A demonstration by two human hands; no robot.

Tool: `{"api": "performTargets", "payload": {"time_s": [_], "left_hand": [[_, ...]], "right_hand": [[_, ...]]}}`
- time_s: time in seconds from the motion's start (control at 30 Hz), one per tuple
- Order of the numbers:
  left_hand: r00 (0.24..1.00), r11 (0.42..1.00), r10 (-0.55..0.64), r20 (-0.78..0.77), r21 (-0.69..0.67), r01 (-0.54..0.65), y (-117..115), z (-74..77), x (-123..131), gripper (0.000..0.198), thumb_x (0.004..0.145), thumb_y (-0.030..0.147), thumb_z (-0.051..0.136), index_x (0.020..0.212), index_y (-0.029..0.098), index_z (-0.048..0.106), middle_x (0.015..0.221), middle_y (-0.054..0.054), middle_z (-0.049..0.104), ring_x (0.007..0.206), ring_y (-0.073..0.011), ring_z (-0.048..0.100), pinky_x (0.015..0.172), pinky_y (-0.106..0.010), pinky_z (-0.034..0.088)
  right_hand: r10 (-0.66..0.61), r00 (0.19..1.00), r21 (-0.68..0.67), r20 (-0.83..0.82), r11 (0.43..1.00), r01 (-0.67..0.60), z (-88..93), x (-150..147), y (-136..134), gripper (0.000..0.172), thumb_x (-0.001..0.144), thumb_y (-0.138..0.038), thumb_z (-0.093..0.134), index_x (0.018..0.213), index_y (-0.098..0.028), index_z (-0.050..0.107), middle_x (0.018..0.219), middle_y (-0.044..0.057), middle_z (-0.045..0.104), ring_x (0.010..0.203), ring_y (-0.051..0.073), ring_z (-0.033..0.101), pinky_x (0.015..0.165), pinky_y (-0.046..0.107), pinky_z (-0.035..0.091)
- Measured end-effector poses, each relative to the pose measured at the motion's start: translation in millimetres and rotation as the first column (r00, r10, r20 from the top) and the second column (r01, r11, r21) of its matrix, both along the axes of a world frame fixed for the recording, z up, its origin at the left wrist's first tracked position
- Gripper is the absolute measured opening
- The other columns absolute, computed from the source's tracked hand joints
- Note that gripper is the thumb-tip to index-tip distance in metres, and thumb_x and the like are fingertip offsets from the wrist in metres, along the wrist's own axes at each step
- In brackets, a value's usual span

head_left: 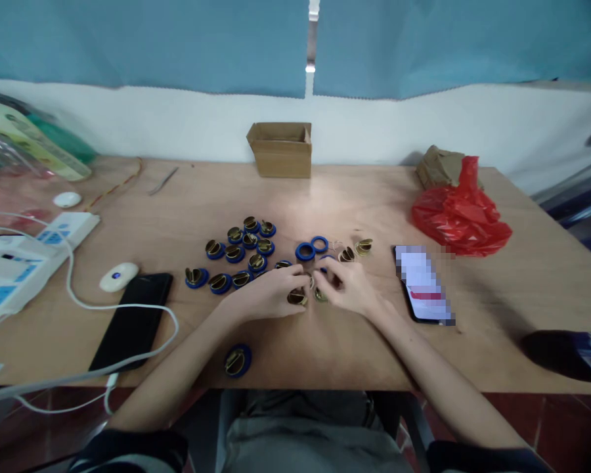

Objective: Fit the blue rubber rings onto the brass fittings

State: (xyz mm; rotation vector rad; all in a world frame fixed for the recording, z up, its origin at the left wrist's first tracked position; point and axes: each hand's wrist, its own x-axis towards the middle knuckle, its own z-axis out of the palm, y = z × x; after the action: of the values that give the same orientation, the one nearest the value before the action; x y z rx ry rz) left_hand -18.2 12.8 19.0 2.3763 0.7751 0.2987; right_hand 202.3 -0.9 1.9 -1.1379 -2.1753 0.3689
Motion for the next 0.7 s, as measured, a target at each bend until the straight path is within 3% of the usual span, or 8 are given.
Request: {"api": "performTargets", "payload": {"time_s": [0.1, 0.23, 0.43, 0.5, 0.57, 0.7], "left_hand": [[0.999, 0.997, 0.045, -0.009, 0.060, -0.044, 1, -5.7, 0, 0.012, 0.083, 0.018, 0.068, 0.092, 0.019, 0.059, 0.108, -0.005, 0.056, 0.088, -0.0192, 0.061, 0.077, -0.031, 0.049], [0.989, 0.986, 0.146, -0.019, 0.080, -0.144, 1, -1.7, 4, 0.025, 0.082, 0.024, 0.075, 0.094, 0.020, 0.053, 0.107, -0.004, 0.054, 0.084, -0.0193, 0.060, 0.073, -0.031, 0.049], [0.979, 0.977, 0.200, -0.042, 0.082, -0.196, -7, 29.1, -6, 0.037, 0.080, 0.040, 0.080, 0.097, 0.020, 0.054, 0.104, -0.004, 0.057, 0.087, -0.0218, 0.061, 0.077, -0.034, 0.050], [0.970, 0.976, 0.218, -0.107, 0.041, -0.215, -24, 40.0, -20, 0.034, 0.083, 0.043, 0.077, 0.099, 0.021, 0.056, 0.104, -0.004, 0.062, 0.088, -0.0230, 0.064, 0.077, -0.034, 0.050], [0.936, 0.948, 0.315, -0.154, 0.089, -0.304, -50, 42.8, -37, 0.037, 0.081, 0.044, 0.077, 0.105, 0.022, 0.058, 0.106, -0.006, 0.065, 0.093, -0.0265, 0.066, 0.079, -0.035, 0.051], [0.837, 0.873, 0.484, -0.256, 0.214, -0.439, -111, 17.8, -62, 0.040, 0.078, 0.030, 0.076, 0.114, 0.025, 0.061, 0.115, -0.009, 0.069, 0.099, -0.0320, 0.070, 0.078, -0.039, 0.055]], "right_hand": [[0.027, 0.988, 0.051, 0.152, 0.998, -0.035, -6.4, -6, -4, 0.020, 0.096, -0.024, 0.048, 0.085, -0.020, 0.063, 0.064, 0.001, 0.067, 0.053, 0.014, 0.056, 0.052, 0.027, 0.031], [-0.007, 0.965, 0.105, 0.263, 0.994, -0.022, -11.9, -6, 0, 0.024, 0.101, -0.023, 0.043, 0.090, -0.018, 0.064, 0.072, 0.006, 0.071, 0.057, 0.016, 0.058, 0.053, 0.028, 0.027], [-0.099, 0.961, 0.126, 0.259, 0.990, 0.068, -12.9, -2, 3, 0.025, 0.103, -0.028, 0.043, 0.093, -0.018, 0.064, 0.068, 0.005, 0.069, 0.055, 0.015, 0.056, 0.052, 0.029, 0.022], [-0.105, 0.968, 0.118, 0.228, 0.990, 0.079, -11.4, -3, 2, 0.025, 0.103, -0.028, 0.043, 0.093, -0.019, 0.064, 0.068, 0.005, 0.069, 0.055, 0.015, 0.056, 0.052, 0.028, 0.023], [-0.097, 0.976, 0.104, 0.193, 0.992, 0.078, -9.7, -4, -1, 0.027, 0.104, -0.030, 0.043, 0.090, -0.019, 0.063, 0.069, 0.005, 0.069, 0.056, 0.015, 0.057, 0.052, 0.028, 0.025], [-0.066, 0.982, 0.099, 0.174, 0.994, 0.049, -9.2, -10, -6, 0.028, 0.103, -0.030, 0.044, 0.086, -0.019, 0.064, 0.066, 0.005, 0.068, 0.055, 0.015, 0.056, 0.052, 0.028, 0.027]]}}
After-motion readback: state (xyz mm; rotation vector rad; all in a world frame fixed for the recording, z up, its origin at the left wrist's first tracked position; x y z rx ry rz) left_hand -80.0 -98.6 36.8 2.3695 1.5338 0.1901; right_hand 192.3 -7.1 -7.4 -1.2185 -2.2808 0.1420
